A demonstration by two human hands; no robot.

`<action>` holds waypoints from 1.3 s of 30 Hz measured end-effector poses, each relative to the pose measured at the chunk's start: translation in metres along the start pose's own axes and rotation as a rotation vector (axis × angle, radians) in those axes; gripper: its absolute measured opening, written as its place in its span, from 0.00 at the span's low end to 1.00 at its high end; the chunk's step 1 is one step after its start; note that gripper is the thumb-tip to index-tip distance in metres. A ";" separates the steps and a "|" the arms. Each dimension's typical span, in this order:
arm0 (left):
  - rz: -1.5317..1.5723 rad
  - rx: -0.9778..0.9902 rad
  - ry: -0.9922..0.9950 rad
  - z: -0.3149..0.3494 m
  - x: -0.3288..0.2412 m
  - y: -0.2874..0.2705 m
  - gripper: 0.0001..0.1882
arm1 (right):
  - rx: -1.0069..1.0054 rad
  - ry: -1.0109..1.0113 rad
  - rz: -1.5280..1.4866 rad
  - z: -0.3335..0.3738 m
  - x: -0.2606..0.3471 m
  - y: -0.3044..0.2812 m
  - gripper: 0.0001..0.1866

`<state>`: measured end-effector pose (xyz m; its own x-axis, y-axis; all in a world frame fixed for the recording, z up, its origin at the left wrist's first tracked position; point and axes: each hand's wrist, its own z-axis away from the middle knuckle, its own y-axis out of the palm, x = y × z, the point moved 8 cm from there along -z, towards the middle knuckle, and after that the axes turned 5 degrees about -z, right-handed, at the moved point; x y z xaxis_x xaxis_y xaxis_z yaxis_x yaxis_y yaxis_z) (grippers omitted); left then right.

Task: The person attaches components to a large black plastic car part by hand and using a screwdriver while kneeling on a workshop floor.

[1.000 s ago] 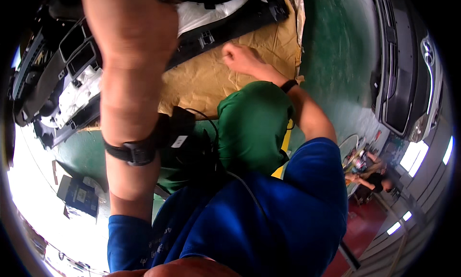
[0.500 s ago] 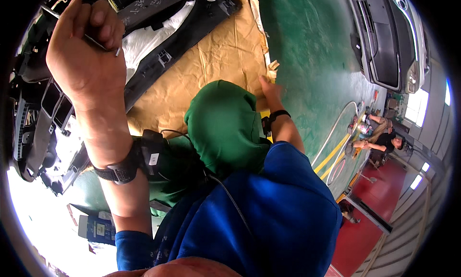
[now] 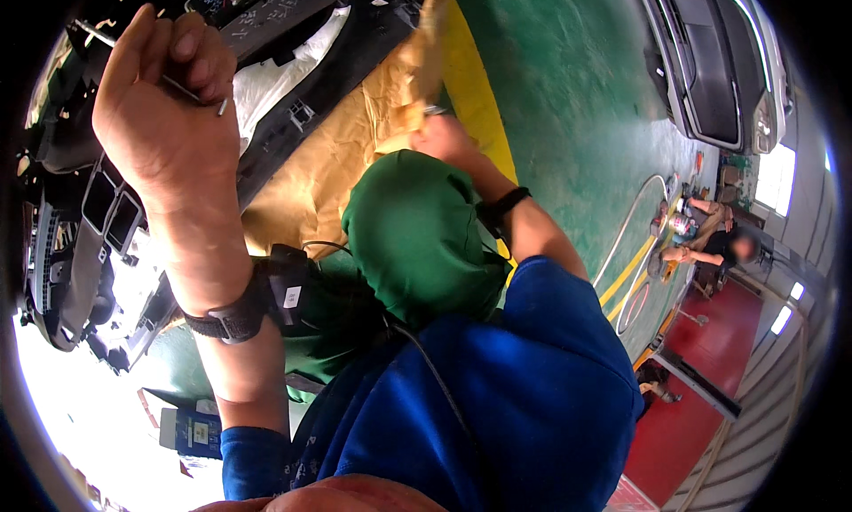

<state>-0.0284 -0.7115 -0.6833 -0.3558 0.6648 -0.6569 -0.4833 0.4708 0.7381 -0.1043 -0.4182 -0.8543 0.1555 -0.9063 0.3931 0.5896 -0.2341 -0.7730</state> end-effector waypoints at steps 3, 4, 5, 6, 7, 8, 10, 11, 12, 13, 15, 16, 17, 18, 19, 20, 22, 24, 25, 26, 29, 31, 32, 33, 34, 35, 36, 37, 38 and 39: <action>0.061 0.088 -0.028 0.000 0.005 0.005 0.18 | 0.138 -0.139 0.174 -0.032 0.001 0.041 0.17; 0.056 0.093 -0.029 0.000 0.007 0.007 0.18 | 0.228 -0.134 0.198 -0.040 0.004 0.050 0.19; 0.029 0.046 -0.041 0.000 0.009 0.007 0.18 | 0.226 -0.135 0.193 -0.045 0.008 0.051 0.19; 0.002 -0.006 -0.051 0.001 0.011 0.003 0.18 | 0.246 -0.123 0.231 -0.049 0.010 0.055 0.19; -0.002 -0.009 -0.049 0.000 0.011 0.002 0.18 | 0.266 -0.111 0.270 -0.051 0.011 0.057 0.19; 0.017 0.008 -0.054 -0.001 0.011 0.002 0.18 | 0.268 -0.114 0.268 -0.051 0.013 0.056 0.19; 0.034 0.018 -0.051 -0.002 0.010 -0.001 0.18 | 0.312 -0.157 0.284 -0.050 0.020 0.057 0.18; 0.053 0.025 -0.058 -0.003 0.011 0.000 0.17 | 0.316 -0.161 0.285 -0.050 0.017 0.059 0.18; 0.067 0.028 -0.062 -0.004 0.010 -0.002 0.17 | 0.287 -0.173 0.277 -0.051 0.015 0.061 0.18; 0.046 0.002 -0.061 -0.005 0.010 -0.003 0.17 | 0.259 -0.183 0.268 -0.051 0.013 0.061 0.18; 0.038 -0.010 -0.063 -0.007 0.014 -0.007 0.18 | 0.244 -0.118 0.233 -0.048 0.001 0.058 0.18; 0.049 -0.002 -0.075 -0.008 0.016 -0.007 0.18 | 0.218 -0.043 0.204 -0.045 -0.008 0.053 0.18; 0.025 -0.013 -0.076 -0.009 0.017 -0.010 0.19 | 0.229 -0.051 0.198 -0.038 -0.014 0.052 0.18; 0.008 -0.030 -0.072 -0.009 0.018 -0.011 0.19 | 0.098 -0.023 0.176 -0.030 -0.022 0.038 0.18; -0.010 -0.059 -0.082 -0.009 0.019 -0.014 0.19 | -0.030 0.001 0.150 -0.028 -0.033 0.023 0.19; -0.015 -0.077 -0.100 -0.011 0.023 -0.013 0.19 | -0.069 0.017 0.167 -0.030 -0.070 0.021 0.21; -0.003 -0.070 -0.095 -0.015 0.029 -0.017 0.19 | -0.099 0.015 0.172 -0.039 -0.130 0.029 0.22; -0.034 -0.121 -0.107 -0.020 0.033 -0.022 0.19 | -0.052 0.174 0.187 -0.036 -0.173 0.033 0.25; -0.027 -0.120 -0.129 -0.022 0.037 -0.025 0.19 | -0.045 0.162 0.178 -0.035 -0.179 0.034 0.25; -0.021 -0.122 -0.149 -0.023 0.040 -0.027 0.19 | -0.007 0.053 -0.124 -0.036 -0.176 0.039 0.22; -0.031 -0.244 -0.191 -0.024 0.046 -0.027 0.19 | 0.067 -0.090 -0.330 -0.036 -0.234 0.044 0.22; -0.019 -0.287 -0.189 -0.024 0.038 -0.047 0.20 | 0.108 0.016 -0.308 -0.047 -0.242 0.043 0.22; -0.032 -0.315 -0.172 -0.021 0.025 -0.061 0.20 | 0.115 0.113 -0.342 -0.048 -0.239 0.039 0.22; -0.022 -0.379 -0.156 -0.014 0.010 -0.074 0.20 | 0.116 0.213 -0.386 -0.046 -0.236 0.031 0.23; -0.007 -0.453 -0.127 -0.004 -0.009 -0.091 0.20 | 0.124 0.310 -0.430 -0.041 -0.229 0.025 0.23; -0.045 -0.481 -0.057 0.008 -0.032 -0.100 0.19 | 0.133 0.407 -0.472 -0.033 -0.225 0.014 0.23; -0.093 -0.522 0.027 0.024 -0.053 -0.109 0.19 | 0.148 0.475 -0.513 -0.023 -0.219 0.003 0.23; -0.117 -0.599 0.079 0.041 -0.069 -0.120 0.18 | 0.167 0.518 -0.534 -0.010 -0.203 -0.013 0.23; -0.102 -0.649 0.121 0.047 -0.077 -0.123 0.17 | 0.151 0.020 -0.828 -0.007 -0.223 -0.042 0.20; -0.028 -0.698 0.134 0.055 -0.080 -0.127 0.16 | 0.197 0.059 -0.641 0.001 -0.212 -0.046 0.20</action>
<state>0.1052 -0.7927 -0.7158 -0.4096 0.5595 -0.7206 -0.8771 -0.0244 0.4796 -0.1635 -0.2155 -0.9019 -0.3136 -0.6288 0.7115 0.6856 -0.6683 -0.2885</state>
